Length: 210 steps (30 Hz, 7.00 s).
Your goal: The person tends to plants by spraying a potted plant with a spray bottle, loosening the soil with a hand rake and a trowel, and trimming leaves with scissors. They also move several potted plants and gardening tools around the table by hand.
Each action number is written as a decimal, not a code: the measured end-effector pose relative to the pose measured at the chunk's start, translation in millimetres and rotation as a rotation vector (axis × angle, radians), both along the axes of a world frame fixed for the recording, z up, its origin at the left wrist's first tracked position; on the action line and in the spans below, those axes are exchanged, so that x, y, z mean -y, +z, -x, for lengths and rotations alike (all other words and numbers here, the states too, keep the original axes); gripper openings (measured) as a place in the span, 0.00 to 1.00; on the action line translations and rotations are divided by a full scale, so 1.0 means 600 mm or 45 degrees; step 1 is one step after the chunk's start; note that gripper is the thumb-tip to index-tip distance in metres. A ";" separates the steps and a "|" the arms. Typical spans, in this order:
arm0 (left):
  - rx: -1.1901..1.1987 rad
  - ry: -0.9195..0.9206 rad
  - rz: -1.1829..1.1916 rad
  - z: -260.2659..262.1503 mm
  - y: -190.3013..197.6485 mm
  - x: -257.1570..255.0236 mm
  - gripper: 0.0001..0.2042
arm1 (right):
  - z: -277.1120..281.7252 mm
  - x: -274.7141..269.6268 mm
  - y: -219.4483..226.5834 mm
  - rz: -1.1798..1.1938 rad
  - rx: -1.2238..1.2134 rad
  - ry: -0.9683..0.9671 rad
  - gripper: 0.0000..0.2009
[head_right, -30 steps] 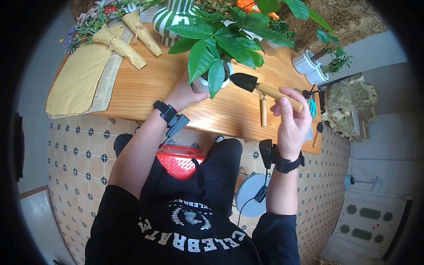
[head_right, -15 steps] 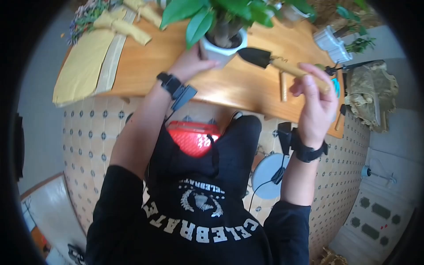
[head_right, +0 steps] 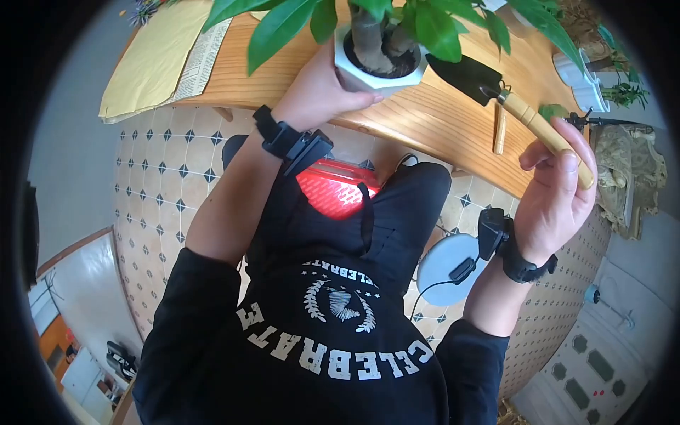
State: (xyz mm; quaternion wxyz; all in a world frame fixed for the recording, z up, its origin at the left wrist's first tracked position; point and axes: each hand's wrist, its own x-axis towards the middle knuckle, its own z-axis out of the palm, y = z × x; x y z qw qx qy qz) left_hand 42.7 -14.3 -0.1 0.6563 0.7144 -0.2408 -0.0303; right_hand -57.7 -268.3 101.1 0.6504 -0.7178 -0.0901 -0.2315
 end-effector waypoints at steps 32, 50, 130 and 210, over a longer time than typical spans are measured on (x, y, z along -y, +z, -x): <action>-0.044 0.178 0.073 0.037 0.003 -0.018 0.47 | 0.033 -0.052 -0.008 -0.105 -0.051 -0.153 0.18; -0.177 0.224 0.189 0.040 -0.069 0.002 0.49 | 0.039 -0.065 0.005 0.126 -0.259 0.100 0.14; -0.149 0.198 -0.220 0.021 -0.005 -0.060 0.26 | 0.067 -0.020 -0.079 -0.486 -0.359 -0.087 0.14; 0.122 0.377 -0.202 0.021 -0.040 -0.023 0.42 | 0.103 -0.205 -0.120 -0.067 -0.952 0.018 0.10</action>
